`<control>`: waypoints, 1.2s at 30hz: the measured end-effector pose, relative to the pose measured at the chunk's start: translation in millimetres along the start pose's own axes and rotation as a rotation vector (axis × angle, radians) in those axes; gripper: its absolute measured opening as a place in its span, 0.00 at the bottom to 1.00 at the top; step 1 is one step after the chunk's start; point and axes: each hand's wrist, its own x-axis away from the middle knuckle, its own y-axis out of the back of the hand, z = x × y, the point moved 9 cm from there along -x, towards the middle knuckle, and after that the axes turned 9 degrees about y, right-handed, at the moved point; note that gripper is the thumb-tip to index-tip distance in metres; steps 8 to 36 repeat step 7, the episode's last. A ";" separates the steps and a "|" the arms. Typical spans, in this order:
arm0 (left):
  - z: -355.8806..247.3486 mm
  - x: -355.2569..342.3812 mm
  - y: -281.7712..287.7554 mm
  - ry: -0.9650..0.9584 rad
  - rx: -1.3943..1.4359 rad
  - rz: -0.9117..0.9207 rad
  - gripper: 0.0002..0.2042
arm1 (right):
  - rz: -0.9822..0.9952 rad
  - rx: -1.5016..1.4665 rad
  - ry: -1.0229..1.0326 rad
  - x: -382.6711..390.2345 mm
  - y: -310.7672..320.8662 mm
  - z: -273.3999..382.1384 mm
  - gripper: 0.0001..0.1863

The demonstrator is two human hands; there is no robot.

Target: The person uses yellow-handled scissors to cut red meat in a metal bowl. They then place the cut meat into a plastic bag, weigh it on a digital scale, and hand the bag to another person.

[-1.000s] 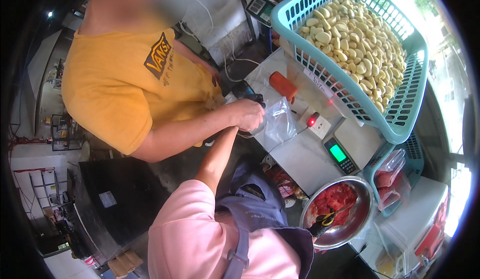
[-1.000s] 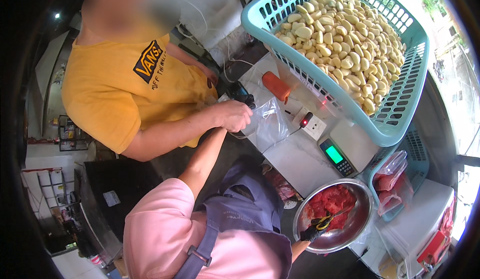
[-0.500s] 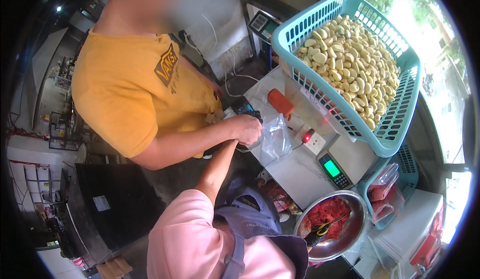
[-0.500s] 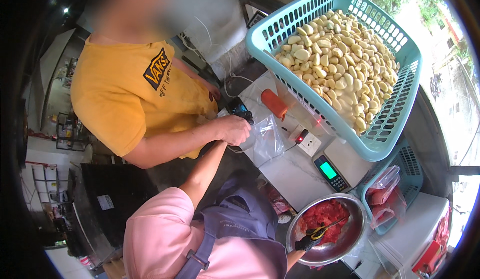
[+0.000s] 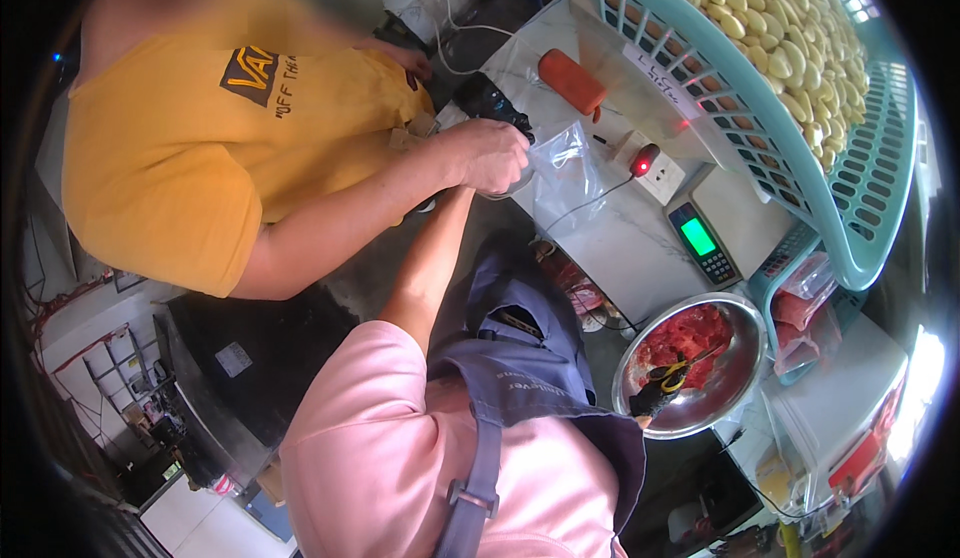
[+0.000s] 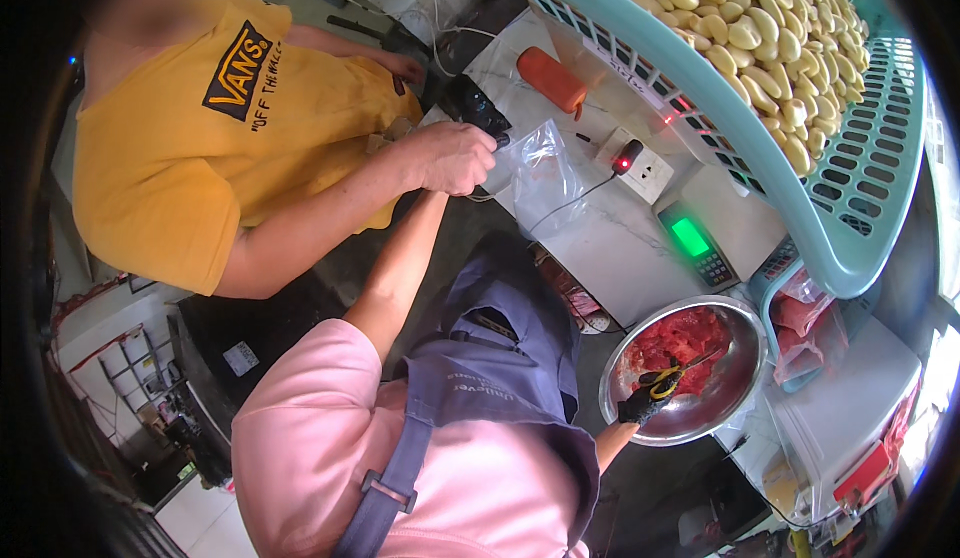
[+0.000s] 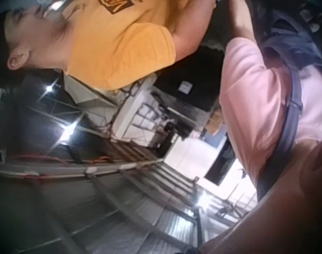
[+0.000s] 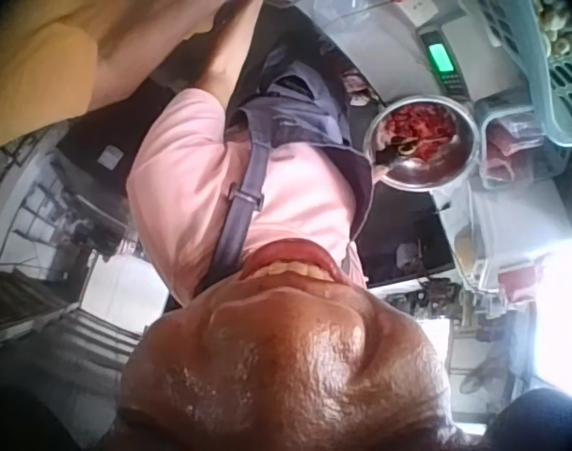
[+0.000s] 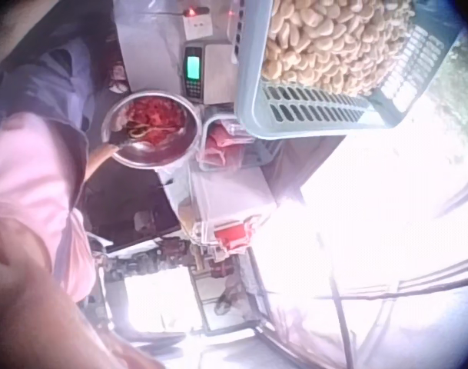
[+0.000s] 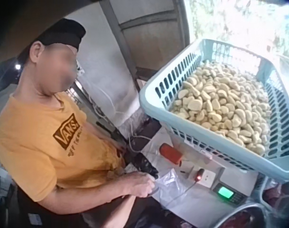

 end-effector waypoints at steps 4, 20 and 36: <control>0.7 -0.3 7.4 0.024 -0.163 -0.057 0.04 | 0.050 0.073 0.058 -5.4 3.0 -7.3 0.17; -4.7 10.3 -9.6 -0.015 -0.073 -0.030 0.05 | 0.122 0.111 0.078 -16.0 42.2 12.7 0.17; -4.7 10.3 -9.6 -0.015 -0.073 -0.030 0.05 | 0.122 0.111 0.078 -16.0 42.2 12.7 0.17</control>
